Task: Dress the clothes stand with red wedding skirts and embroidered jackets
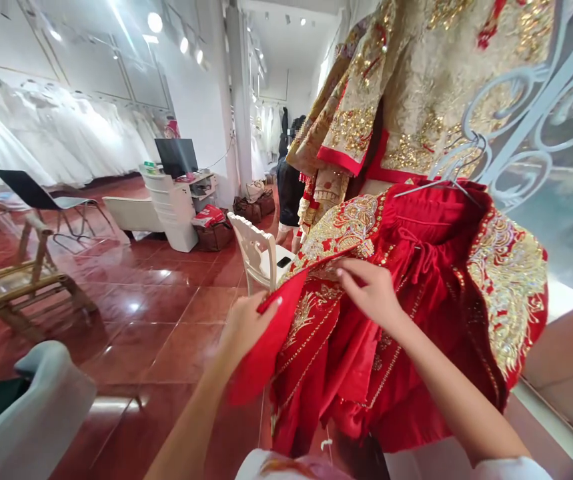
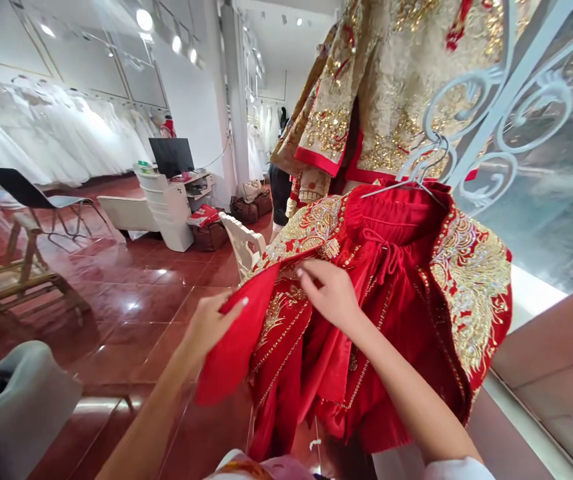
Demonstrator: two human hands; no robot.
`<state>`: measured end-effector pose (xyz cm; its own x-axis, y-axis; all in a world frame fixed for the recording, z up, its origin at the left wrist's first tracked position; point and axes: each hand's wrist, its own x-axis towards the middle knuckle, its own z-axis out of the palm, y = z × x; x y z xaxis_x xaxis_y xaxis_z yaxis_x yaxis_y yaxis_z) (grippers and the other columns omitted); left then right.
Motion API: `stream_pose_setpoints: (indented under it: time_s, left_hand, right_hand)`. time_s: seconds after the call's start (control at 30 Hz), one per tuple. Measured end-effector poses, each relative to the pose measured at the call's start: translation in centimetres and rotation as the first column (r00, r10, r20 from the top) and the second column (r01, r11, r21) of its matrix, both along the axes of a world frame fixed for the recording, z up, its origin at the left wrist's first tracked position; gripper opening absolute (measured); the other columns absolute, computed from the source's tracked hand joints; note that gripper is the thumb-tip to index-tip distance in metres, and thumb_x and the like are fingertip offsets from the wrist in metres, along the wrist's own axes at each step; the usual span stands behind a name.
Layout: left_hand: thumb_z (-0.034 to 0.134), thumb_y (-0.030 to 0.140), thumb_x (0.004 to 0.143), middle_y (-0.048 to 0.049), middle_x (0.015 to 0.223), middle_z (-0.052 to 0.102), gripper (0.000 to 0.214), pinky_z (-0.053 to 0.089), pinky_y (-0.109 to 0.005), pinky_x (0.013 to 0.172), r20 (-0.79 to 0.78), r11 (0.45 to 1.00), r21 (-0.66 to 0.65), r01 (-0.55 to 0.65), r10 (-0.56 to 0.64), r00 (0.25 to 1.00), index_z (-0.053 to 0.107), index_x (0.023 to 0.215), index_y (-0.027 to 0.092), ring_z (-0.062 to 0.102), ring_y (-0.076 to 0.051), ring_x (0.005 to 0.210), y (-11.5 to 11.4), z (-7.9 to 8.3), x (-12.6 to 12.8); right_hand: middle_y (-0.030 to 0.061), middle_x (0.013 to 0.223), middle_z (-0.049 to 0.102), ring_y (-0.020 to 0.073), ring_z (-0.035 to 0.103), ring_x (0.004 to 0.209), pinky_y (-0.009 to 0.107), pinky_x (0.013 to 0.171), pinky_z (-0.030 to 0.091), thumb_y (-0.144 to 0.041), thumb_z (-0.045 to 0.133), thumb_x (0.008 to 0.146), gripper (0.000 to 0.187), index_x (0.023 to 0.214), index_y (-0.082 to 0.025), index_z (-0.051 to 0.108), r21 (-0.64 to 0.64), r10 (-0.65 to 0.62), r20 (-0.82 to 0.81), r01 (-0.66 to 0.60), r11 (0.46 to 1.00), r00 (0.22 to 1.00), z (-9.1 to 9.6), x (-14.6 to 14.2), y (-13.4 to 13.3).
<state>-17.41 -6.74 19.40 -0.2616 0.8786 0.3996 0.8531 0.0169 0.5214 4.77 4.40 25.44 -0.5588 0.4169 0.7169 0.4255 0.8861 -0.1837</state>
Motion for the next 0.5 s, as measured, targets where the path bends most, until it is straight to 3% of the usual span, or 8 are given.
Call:
stream_pose_setpoints:
  time_s: [0.1,0.2,0.27,0.33,0.4,0.5]
  left_hand:
    - [0.05,0.037,0.083,-0.0064,0.086,0.069,0.028,0.046,-0.028,0.065,-0.059,0.999,0.046,-0.013,0.016,0.998,0.063,0.098,0.017,0.062,-0.02,0.073,0.2,-0.6,2.5]
    - [0.058,0.035,0.079,-0.0129,0.119,0.058,0.057,0.048,-0.036,0.084,-0.159,0.95,0.311,-0.027,0.08,0.984,0.042,0.131,0.017,0.057,-0.026,0.103,2.2,1.8,4.7]
    - [0.06,0.034,0.079,-0.0156,0.127,0.052,0.064,0.043,-0.04,0.093,-0.262,0.906,0.424,0.001,0.122,0.957,0.036,0.135,0.015,0.049,-0.029,0.115,4.4,4.1,6.2]
    - [0.058,0.032,0.081,-0.0161,0.123,0.054,0.055,0.043,-0.041,0.091,-0.371,0.906,0.419,0.058,0.113,0.922,0.043,0.13,0.014,0.05,-0.031,0.113,6.7,6.4,7.5]
    - [0.05,0.03,0.087,-0.0142,0.103,0.062,0.033,0.046,-0.036,0.078,-0.422,0.941,0.327,0.089,0.061,0.905,0.055,0.114,0.013,0.058,-0.027,0.096,8.8,8.4,8.2]
    - [0.036,0.032,0.093,-0.0065,0.068,0.058,0.033,0.042,-0.028,0.061,-0.318,0.952,0.299,0.064,0.036,0.947,0.061,0.085,0.012,0.056,-0.018,0.064,10.6,11.2,7.7]
  right_hand:
    - [0.0059,0.077,0.068,0.0173,0.061,0.068,0.029,0.066,0.046,-0.032,0.044,0.088,0.029,0.085,-0.016,0.068,-0.033,-0.304,-0.224,0.305,0.952,0.926,2.5,2.6,1.0]
    - [0.0107,0.091,0.066,0.0226,0.059,0.084,0.037,0.08,0.045,-0.032,0.047,0.085,0.028,0.095,-0.015,0.066,0.042,-0.44,-0.257,0.465,0.884,0.86,4.2,4.2,3.3]
    - [0.0136,0.111,0.06,0.0274,0.053,0.101,0.044,0.089,0.041,-0.034,0.051,0.082,0.036,0.112,-0.017,0.061,0.096,-0.452,-0.212,0.479,0.873,0.866,4.4,4.2,4.8]
    - [0.0141,0.125,0.051,0.0313,0.044,0.112,0.049,0.092,0.037,-0.037,0.053,0.081,0.05,0.128,-0.02,0.05,0.133,-0.463,-0.181,0.488,0.863,0.868,4.0,3.5,5.8]
    - [0.0138,0.131,0.045,0.0331,0.041,0.113,0.05,0.091,0.038,-0.039,0.052,0.081,0.059,0.137,-0.023,0.039,0.161,-0.486,-0.16,0.508,0.846,0.859,3.4,2.8,6.3]
    - [0.0145,0.133,0.04,0.0318,0.044,0.106,0.047,0.085,0.041,-0.041,0.048,0.084,0.059,0.139,-0.024,0.037,0.2,-0.512,-0.089,0.519,0.831,0.855,3.0,2.4,6.7]
